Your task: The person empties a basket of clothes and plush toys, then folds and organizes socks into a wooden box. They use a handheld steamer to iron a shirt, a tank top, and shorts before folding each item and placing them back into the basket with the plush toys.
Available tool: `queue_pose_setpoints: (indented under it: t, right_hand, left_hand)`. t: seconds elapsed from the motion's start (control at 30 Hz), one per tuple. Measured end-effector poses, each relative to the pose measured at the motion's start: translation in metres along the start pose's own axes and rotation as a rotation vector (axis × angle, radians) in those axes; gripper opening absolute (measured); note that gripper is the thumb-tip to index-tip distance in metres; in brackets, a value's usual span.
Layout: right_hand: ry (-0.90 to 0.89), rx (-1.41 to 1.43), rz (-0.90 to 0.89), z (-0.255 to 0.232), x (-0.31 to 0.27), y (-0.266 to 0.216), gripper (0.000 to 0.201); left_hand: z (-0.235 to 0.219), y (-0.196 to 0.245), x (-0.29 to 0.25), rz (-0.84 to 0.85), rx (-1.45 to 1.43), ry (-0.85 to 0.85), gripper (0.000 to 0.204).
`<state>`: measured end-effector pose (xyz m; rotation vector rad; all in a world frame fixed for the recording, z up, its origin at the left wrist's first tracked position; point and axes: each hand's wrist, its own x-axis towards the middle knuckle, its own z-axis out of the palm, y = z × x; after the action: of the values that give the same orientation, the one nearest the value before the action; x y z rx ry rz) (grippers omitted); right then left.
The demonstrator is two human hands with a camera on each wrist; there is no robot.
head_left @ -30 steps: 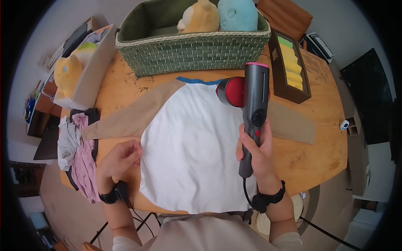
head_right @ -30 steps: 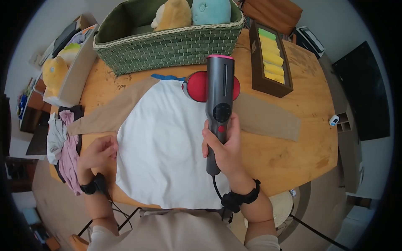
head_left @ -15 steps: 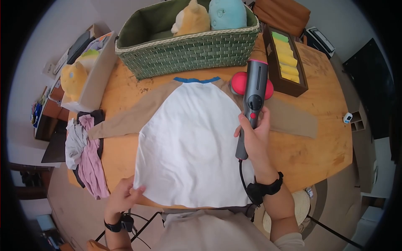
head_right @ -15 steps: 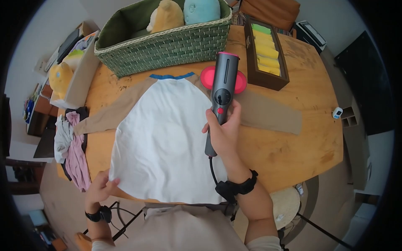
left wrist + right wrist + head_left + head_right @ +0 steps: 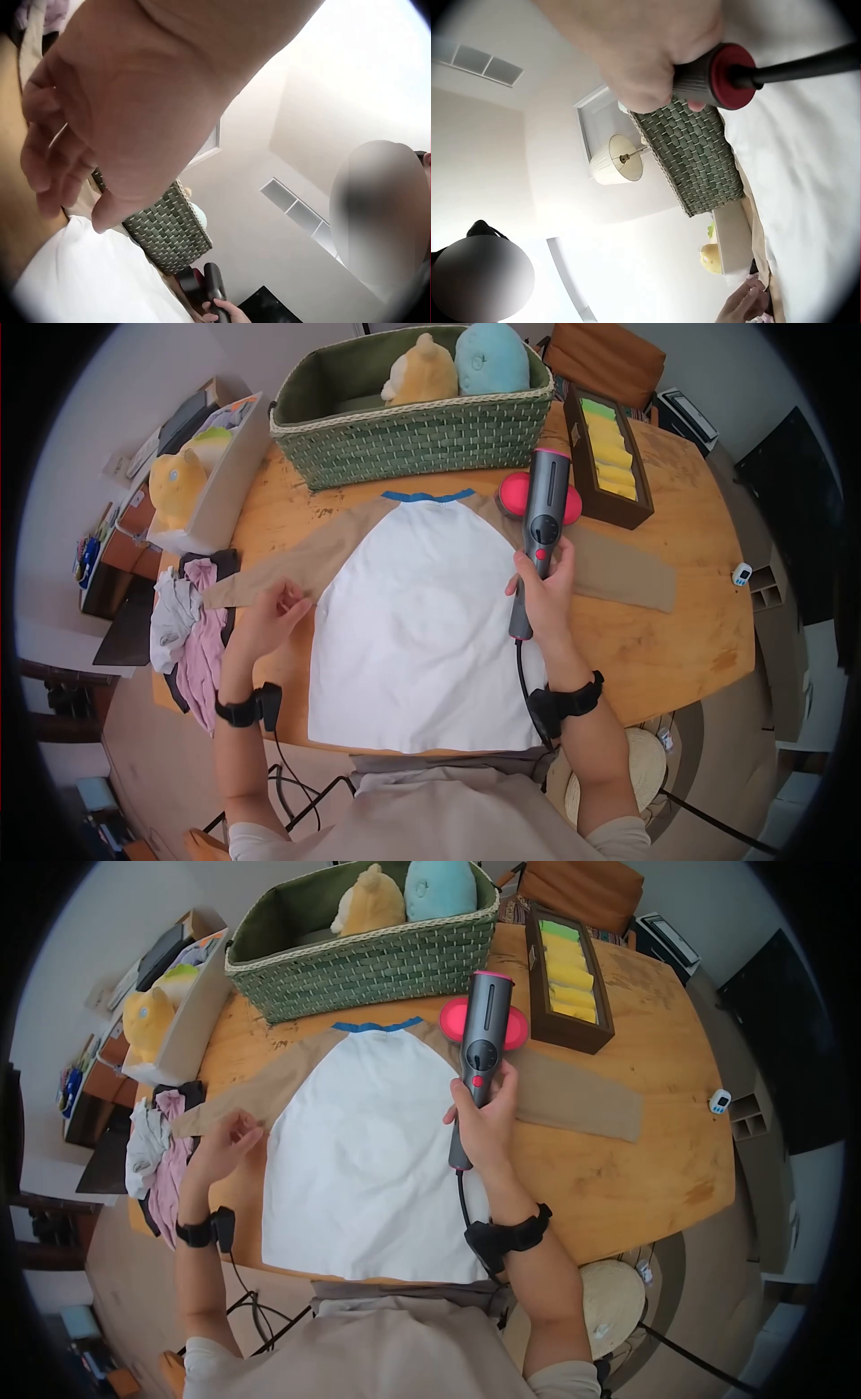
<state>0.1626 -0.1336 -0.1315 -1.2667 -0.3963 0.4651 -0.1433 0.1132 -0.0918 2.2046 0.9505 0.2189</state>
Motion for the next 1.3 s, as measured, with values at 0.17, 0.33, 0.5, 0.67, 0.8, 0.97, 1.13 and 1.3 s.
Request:
queue_pose_setpoints:
  t: [0.17, 0.33, 0.5, 0.67, 0.8, 0.97, 1.13, 1.3]
  right_hand:
    - [0.001, 0.023, 0.016, -0.007, 0.008, 0.005, 0.053]
    - [0.045, 0.036, 0.055, -0.008, 0.014, 0.008, 0.053]
    - [-0.032, -0.074, -0.017, -0.007, 0.024, 0.002, 0.052]
    - [-0.105, -0.003, 0.032, -0.003, -0.012, -0.056, 0.049]
    - [-0.206, 0.019, 0.118, -0.005, -0.064, -0.087, 0.047]
    - [-0.264, 0.005, 0.218, -0.011, -0.102, -0.073, 0.048]
    - [-0.246, -0.022, 0.270, -0.011, -0.112, -0.058, 0.052]
    - [-0.251, 0.004, 0.317, -0.019, -0.126, -0.058, 0.055]
  left_hand:
    - [0.010, -0.023, 0.053, 0.012, 0.139, 0.155, 0.031]
    - [0.005, -0.031, 0.069, -0.062, 0.275, 0.213, 0.042]
    - [-0.001, -0.025, 0.074, 0.025, 0.587, 0.232, 0.039]
    - [0.012, 0.064, 0.033, 0.284, 0.103, -0.144, 0.024]
    - [0.025, 0.083, 0.004, 0.438, -0.061, -0.507, 0.017]
    - [0.034, 0.075, -0.005, 0.459, -0.094, -0.496, 0.019]
    - [0.041, 0.076, -0.005, 0.448, -0.081, -0.486, 0.022]
    - [0.060, 0.067, -0.003, 0.554, 0.023, -0.450, 0.026]
